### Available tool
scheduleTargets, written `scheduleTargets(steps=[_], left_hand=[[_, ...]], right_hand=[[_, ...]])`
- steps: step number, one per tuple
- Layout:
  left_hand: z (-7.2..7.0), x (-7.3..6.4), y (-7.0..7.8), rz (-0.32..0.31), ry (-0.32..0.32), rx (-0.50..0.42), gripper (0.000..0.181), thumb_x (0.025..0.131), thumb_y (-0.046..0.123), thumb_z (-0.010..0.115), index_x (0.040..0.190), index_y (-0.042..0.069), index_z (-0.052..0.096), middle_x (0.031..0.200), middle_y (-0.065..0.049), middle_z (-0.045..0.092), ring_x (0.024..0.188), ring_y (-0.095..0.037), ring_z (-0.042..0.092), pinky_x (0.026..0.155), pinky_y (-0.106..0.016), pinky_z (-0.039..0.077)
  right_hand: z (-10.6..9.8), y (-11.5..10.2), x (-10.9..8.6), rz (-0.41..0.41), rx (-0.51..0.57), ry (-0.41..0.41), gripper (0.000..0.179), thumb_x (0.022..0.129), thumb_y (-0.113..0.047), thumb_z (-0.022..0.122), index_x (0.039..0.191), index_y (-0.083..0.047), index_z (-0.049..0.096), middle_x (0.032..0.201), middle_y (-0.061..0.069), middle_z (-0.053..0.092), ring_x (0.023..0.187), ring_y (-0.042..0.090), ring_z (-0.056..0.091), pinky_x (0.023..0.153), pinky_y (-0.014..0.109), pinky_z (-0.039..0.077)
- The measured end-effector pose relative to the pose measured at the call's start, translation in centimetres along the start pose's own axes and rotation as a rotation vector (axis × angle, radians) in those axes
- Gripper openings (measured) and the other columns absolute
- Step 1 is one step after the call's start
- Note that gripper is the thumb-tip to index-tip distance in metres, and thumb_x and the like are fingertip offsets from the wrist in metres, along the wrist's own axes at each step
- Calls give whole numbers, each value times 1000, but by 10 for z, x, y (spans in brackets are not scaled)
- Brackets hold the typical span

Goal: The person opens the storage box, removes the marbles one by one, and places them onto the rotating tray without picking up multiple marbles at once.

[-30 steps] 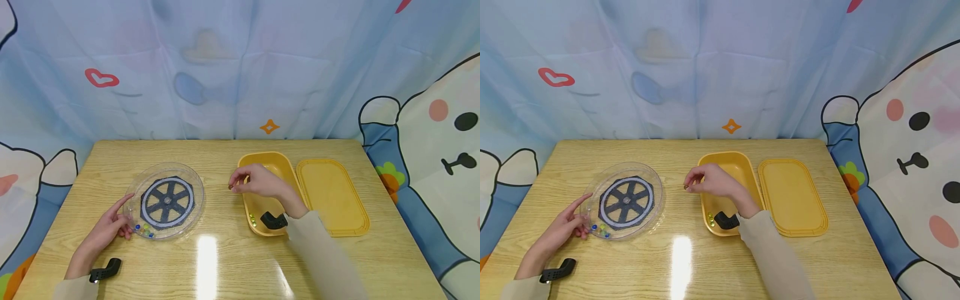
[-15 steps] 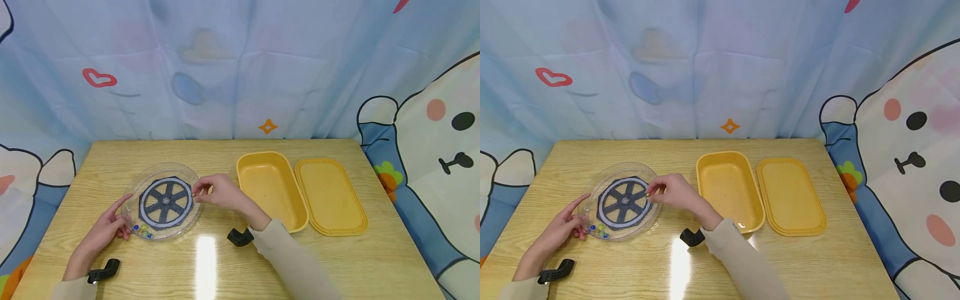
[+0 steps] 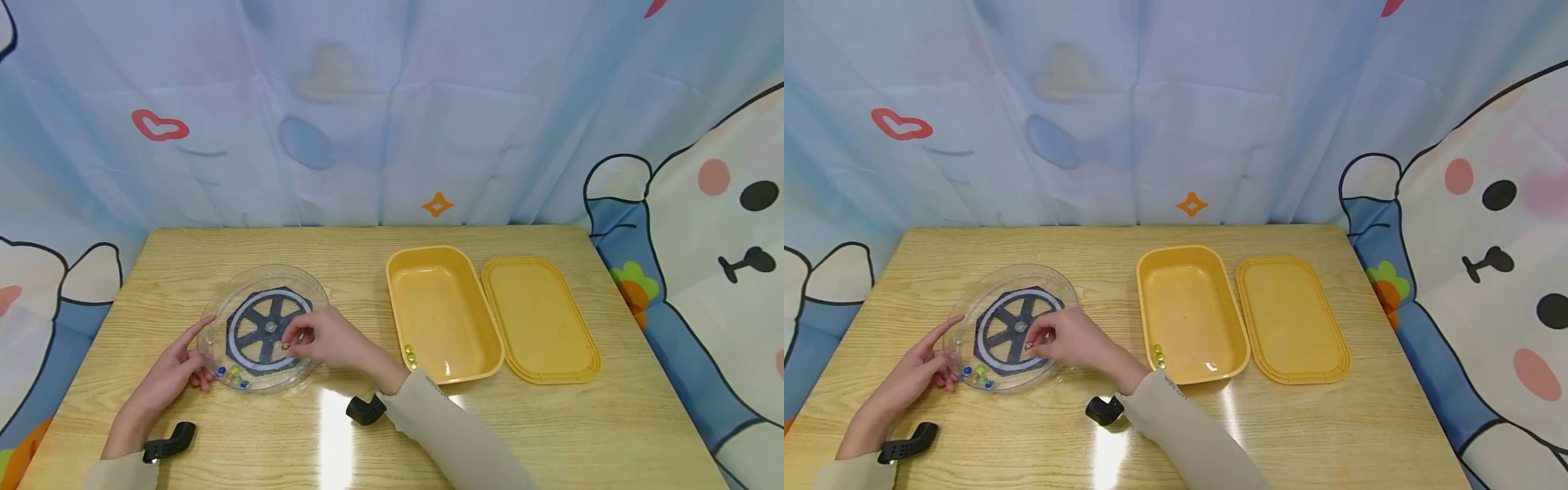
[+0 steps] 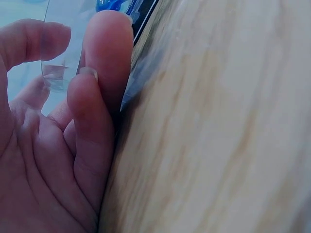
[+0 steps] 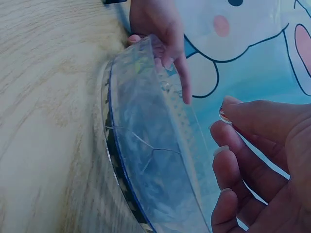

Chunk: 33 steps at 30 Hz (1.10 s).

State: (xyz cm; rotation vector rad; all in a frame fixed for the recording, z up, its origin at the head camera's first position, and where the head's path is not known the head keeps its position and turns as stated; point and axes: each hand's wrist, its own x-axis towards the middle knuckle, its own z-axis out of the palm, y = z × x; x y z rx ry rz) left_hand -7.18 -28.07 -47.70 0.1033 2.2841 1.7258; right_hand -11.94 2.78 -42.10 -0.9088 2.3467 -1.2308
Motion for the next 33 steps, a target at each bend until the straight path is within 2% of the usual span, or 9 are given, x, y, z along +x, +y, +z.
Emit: scheduleTargets(steps=[9, 16, 23, 28, 33], left_hand=[[0, 0, 0, 4, -2, -9, 62, 103, 2, 45, 159, 8, 18, 68, -12, 63, 55, -19, 62, 54, -33, 56], [0, 0, -1, -3, 9, 10, 63, 103, 3, 46, 159, 9, 19, 67, -12, 63, 54, -19, 62, 53, -33, 55], [2, 0, -1, -15, 11, -1, 63, 103, 4, 46, 159, 10, 19, 68, -12, 64, 55, -19, 62, 54, -33, 55], [1, -1, 0, -6, 6, -8, 63, 103, 4, 46, 159, 9, 18, 69, -12, 63, 55, -19, 62, 54, -33, 56], [0, 0, 0, -3, 10, 9, 62, 103, 5, 46, 159, 10, 19, 70, -11, 63, 55, -19, 62, 54, -32, 55]], right_hand=[[3, 1, 0, 31, 1, 0, 9, 89, -14, 76, 97, -10, 74, 86, -12, 67, 73, 0, 58, 68, 17, 49], [-3, 5, -4, 43, 9, 11, 15, 89, -15, 76, 103, -9, 75, 91, -12, 69, 74, 0, 59, 65, 18, 50], [-22, 5, -12, 47, -7, 56, 16, 89, -14, 76, 104, -8, 76, 88, -11, 68, 72, 6, 58, 61, 22, 47], [-38, 6, -20, 31, -51, 98, 14, 89, -12, 76, 102, -7, 76, 89, -8, 69, 76, 7, 58, 63, 23, 47], [-61, 8, -35, 61, -84, 136, 11, 89, -14, 76, 100, -14, 76, 92, -10, 69, 80, 8, 58, 64, 25, 49]])
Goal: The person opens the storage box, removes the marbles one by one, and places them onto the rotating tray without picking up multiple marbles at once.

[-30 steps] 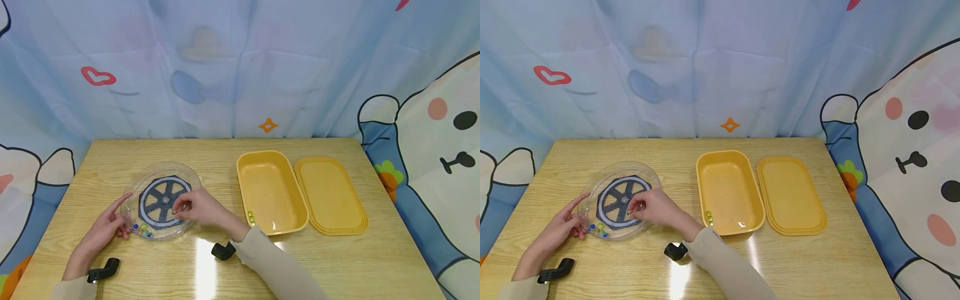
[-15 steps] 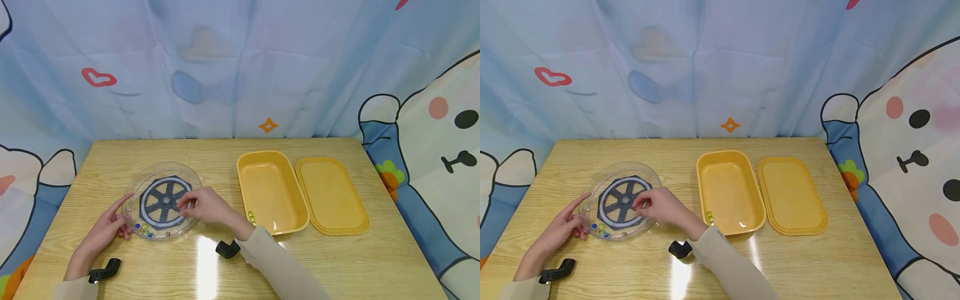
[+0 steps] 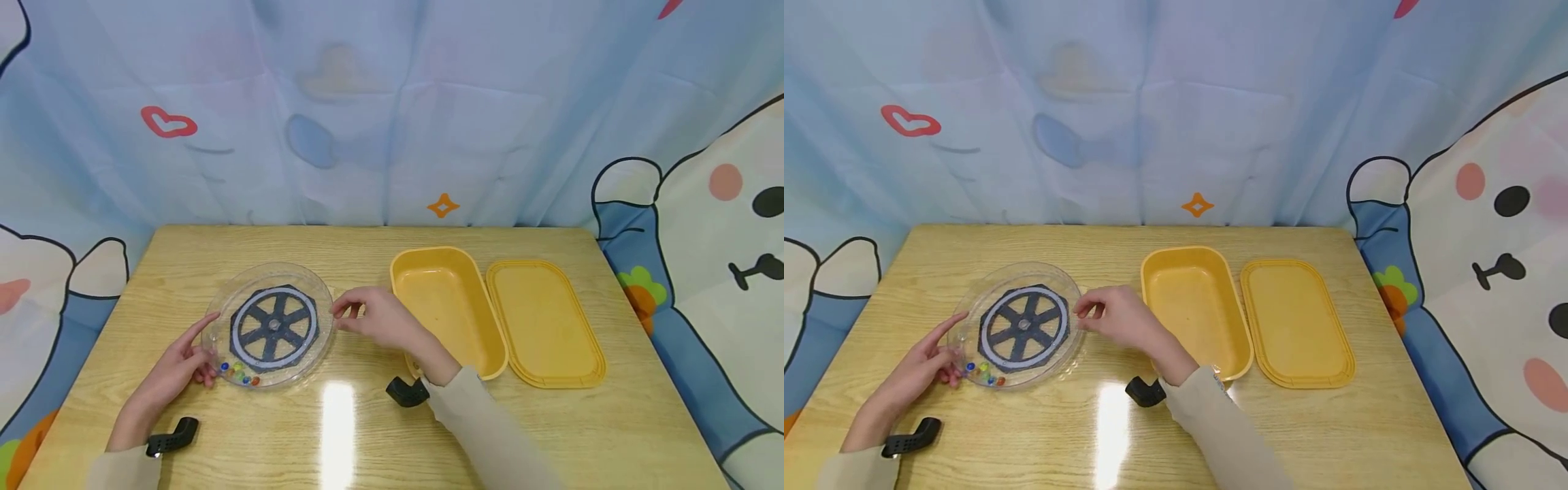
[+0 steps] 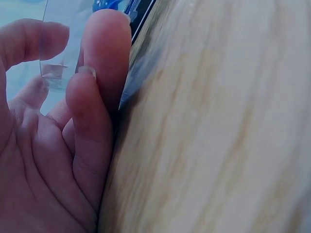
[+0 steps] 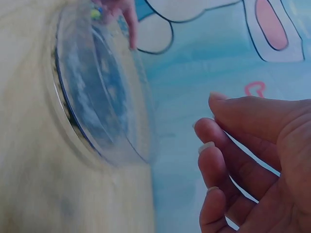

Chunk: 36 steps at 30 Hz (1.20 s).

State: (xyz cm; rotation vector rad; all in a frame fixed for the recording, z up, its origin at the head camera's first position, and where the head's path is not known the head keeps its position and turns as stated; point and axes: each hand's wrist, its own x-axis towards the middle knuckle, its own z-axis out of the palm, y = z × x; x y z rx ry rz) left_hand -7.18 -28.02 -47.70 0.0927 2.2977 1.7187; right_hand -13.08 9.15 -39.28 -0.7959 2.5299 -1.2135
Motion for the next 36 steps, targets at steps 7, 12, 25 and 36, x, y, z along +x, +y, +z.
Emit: scheduleTargets(steps=[7, 12, 25, 36], left_hand=[[-1, 2, -1, -1, -3, 9, 63, 103, 5, 47, 159, 9, 20, 70, -12, 63, 55, -20, 62, 54, -32, 55], [-2, 4, -2, 12, -5, 17, 61, 103, 5, 46, 159, 9, 21, 70, -12, 63, 55, -20, 62, 53, -33, 54], [-1, 4, -2, 13, -2, 16, 61, 102, 3, 45, 158, 9, 21, 70, -12, 63, 54, -20, 62, 53, -32, 53], [-1, 3, -2, -5, 5, 14, 62, 103, 6, 47, 158, 9, 21, 70, -12, 63, 55, -20, 62, 54, -32, 54]], right_hand=[[-42, 16, -20, -15, -42, 48, 13, 87, -12, 78, 100, -14, 76, 91, -8, 71, 79, 10, 60, 64, 28, 49], [-69, 35, -31, -26, -76, 44, 14, 86, -9, 78, 100, -10, 76, 91, -6, 71, 79, 12, 60, 66, 29, 50], [-82, 83, -24, 116, 94, -291, 8, 83, -7, 80, 90, -9, 76, 86, 1, 70, 81, 20, 62, 71, 31, 52], [-70, 102, -21, 227, 90, -504, 14, 78, 1, 80, 91, -3, 75, 81, -2, 69, 71, 11, 56, 68, 25, 47]])
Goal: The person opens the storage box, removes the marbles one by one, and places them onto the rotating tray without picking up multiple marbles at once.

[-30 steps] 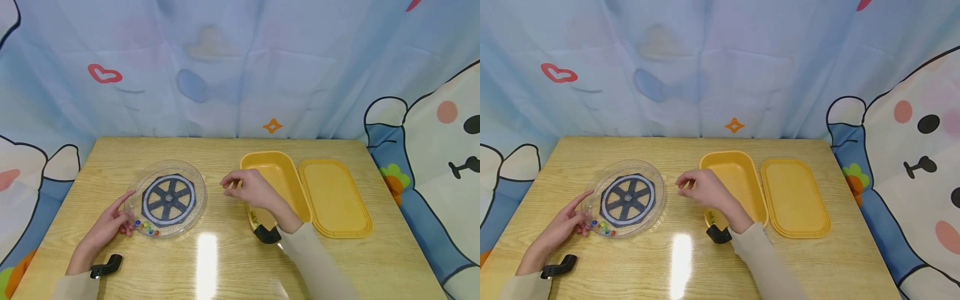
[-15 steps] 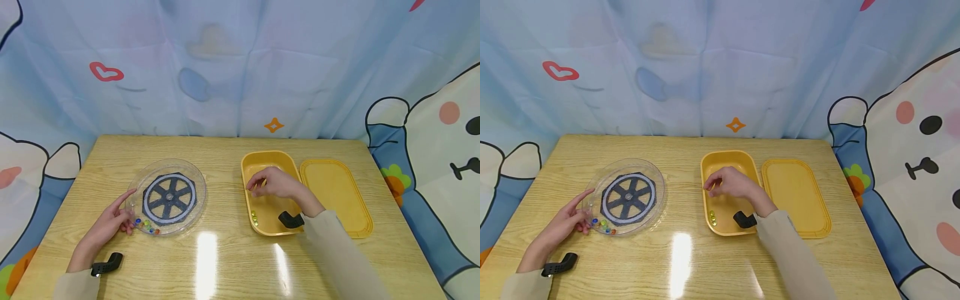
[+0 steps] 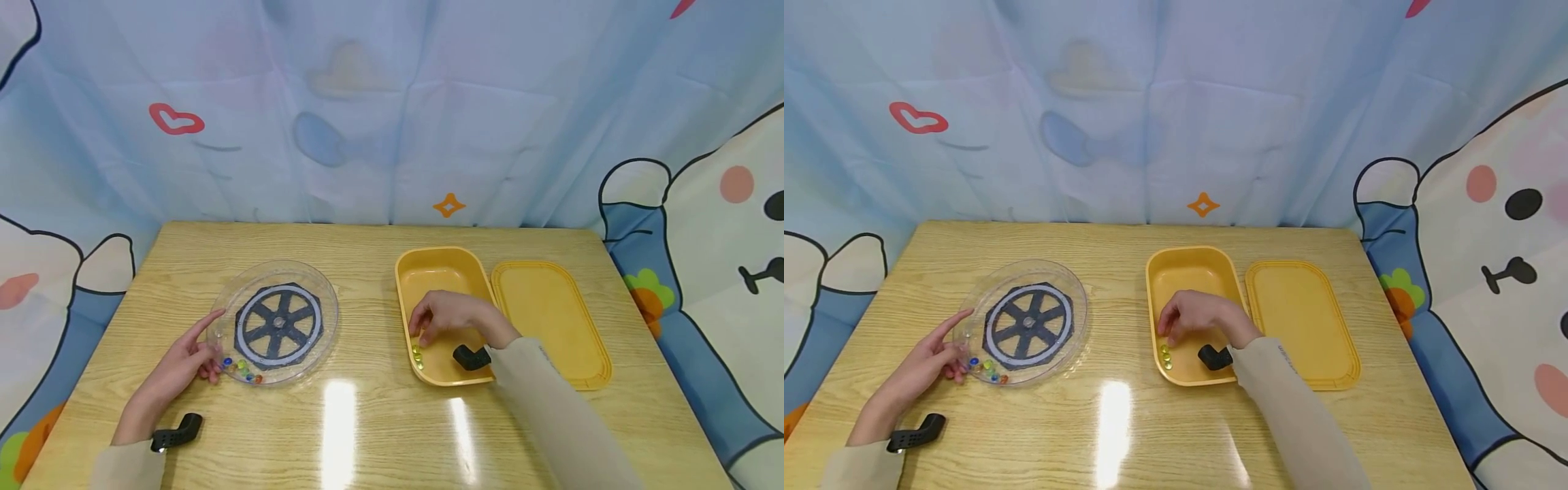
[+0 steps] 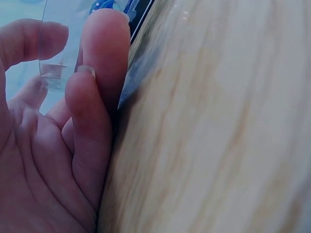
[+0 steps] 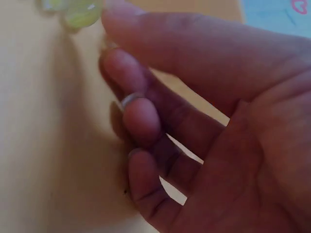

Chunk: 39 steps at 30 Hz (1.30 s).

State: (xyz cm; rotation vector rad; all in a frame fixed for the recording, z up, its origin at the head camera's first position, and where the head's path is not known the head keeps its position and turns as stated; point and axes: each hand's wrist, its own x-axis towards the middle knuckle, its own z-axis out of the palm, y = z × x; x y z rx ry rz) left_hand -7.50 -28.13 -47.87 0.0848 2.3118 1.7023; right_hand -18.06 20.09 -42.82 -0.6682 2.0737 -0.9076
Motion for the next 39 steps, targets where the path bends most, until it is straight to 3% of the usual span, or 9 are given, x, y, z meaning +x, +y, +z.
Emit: scheduleTargets(steps=[5, 17, 26, 32, 35, 39], left_hand=[[0, 0, 0, -4, -1, 2, 62, 103, 6, 48, 158, 9, 21, 70, -12, 63, 55, -20, 62, 54, -32, 54], [0, 1, 1, 8, 3, 14, 61, 102, 3, 45, 158, 9, 21, 69, -12, 63, 55, -20, 63, 54, -32, 54], [1, 1, 1, -2, -2, -2, 62, 103, 5, 46, 159, 11, 21, 69, -12, 63, 55, -20, 62, 54, -32, 54], [1, 0, 0, -5, 2, -3, 62, 103, 5, 46, 159, 10, 21, 69, -12, 63, 55, -20, 62, 54, -32, 55], [1, 0, 0, -3, 1, -3, 62, 103, 5, 46, 159, 11, 21, 71, -12, 63, 56, -20, 62, 54, -32, 54], [0, -1, 0, 5, -5, -7, 62, 103, 6, 46, 159, 11, 20, 72, -12, 63, 56, -20, 62, 54, -32, 54]], right_hand=[[6, -1, 2, 56, -93, 2, 16, 75, -2, 84, 87, -9, 77, 82, -5, 68, 72, 11, 52, 67, 25, 45], [13, -9, 2, 36, -285, 52, 13, 72, -8, 87, 76, -14, 76, 76, -8, 61, 71, 7, 50, 67, 23, 43], [9, -7, -1, 44, -229, 49, 12, 75, -9, 85, 79, -16, 76, 76, -9, 65, 70, 9, 53, 68, 26, 45], [-1, -11, -11, -22, -195, 75, 8, 80, -8, 81, 84, -13, 76, 76, -9, 68, 70, 9, 60, 69, 27, 51], [-8, -17, -17, -65, -185, 134, 7, 82, -7, 79, 87, -11, 76, 78, -8, 69, 72, 11, 62, 70, 29, 53], [-13, -30, -24, -103, -157, 281, 6, 87, -9, 76, 92, -12, 75, 84, -7, 69, 78, 14, 62, 71, 32, 52]])
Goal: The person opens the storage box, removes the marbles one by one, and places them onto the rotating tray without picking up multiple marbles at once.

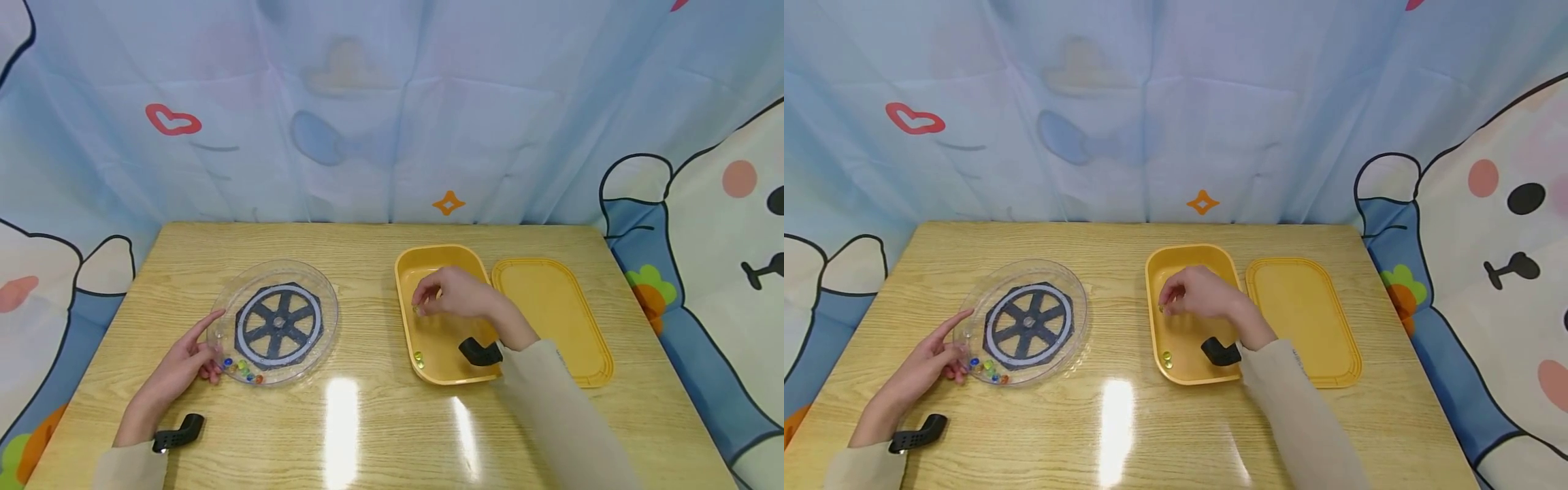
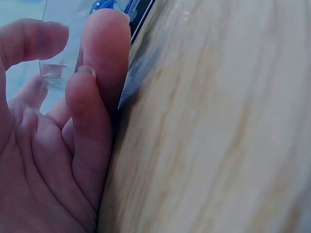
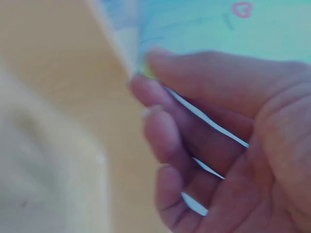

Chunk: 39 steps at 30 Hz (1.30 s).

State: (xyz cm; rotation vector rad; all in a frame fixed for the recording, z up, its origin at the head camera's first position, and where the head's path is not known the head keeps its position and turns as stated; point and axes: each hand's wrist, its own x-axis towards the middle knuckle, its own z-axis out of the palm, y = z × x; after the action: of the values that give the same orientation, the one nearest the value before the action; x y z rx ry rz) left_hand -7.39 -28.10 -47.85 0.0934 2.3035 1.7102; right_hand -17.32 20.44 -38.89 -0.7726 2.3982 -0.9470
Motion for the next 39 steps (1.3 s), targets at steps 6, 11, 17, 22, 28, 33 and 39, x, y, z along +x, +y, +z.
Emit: scheduleTargets(steps=[6, 11, 17, 22, 28, 33, 39], left_hand=[[0, 0, 0, 1, 1, -5, 62, 103, 6, 46, 159, 11, 20, 72, -12, 63, 56, -20, 62, 54, -32, 54], [-1, 0, 0, -9, 6, -1, 62, 103, 6, 46, 159, 11, 20, 71, -12, 63, 56, -20, 62, 54, -32, 54], [0, 0, 1, -12, 9, 1, 62, 103, 5, 46, 159, 11, 20, 70, -13, 63, 56, -20, 62, 54, -32, 54], [1, -2, 2, -14, 10, 7, 62, 103, 5, 46, 159, 11, 21, 70, -12, 63, 55, -20, 62, 55, -32, 54], [0, -2, 1, -7, 8, -2, 62, 103, 5, 46, 159, 11, 20, 71, -12, 63, 56, -20, 62, 55, -32, 55], [0, -2, 0, 9, 2, -9, 62, 103, 5, 46, 159, 11, 20, 71, -12, 63, 56, -20, 62, 55, -32, 55], [1, -2, 0, 15, -4, -15, 63, 103, 5, 47, 159, 11, 20, 72, -12, 63, 56, -20, 62, 55, -33, 55]], right_hand=[[0, -34, 1, -53, -31, 171, 10, 89, -15, 76, 99, -15, 75, 91, -9, 69, 77, 15, 61, 68, 33, 50], [15, -61, 12, -116, -18, 196, 10, 89, -15, 76, 99, -15, 75, 90, -10, 69, 69, 17, 58, 63, 30, 47], [42, -88, 31, -160, 67, 198, 10, 89, -13, 76, 99, -13, 76, 87, -10, 69, 72, 21, 60, 59, 27, 46], [69, -105, 48, -192, 54, 178, 12, 89, -15, 76, 102, -13, 76, 91, -10, 69, 73, 13, 60, 61, 24, 47], [104, -114, 66, -211, 39, 132, 12, 90, -16, 76, 101, -15, 76, 93, -9, 70, 77, 1, 59, 66, 21, 48], [133, -115, 75, -253, 1, 81, 8, 90, -17, 75, 98, -16, 76, 90, -12, 69, 75, -4, 57, 67, 13, 47], [152, -115, 78, -281, -18, 43, 10, 89, -16, 77, 98, -13, 76, 89, -10, 70, 73, -5, 58, 67, 10, 47]])
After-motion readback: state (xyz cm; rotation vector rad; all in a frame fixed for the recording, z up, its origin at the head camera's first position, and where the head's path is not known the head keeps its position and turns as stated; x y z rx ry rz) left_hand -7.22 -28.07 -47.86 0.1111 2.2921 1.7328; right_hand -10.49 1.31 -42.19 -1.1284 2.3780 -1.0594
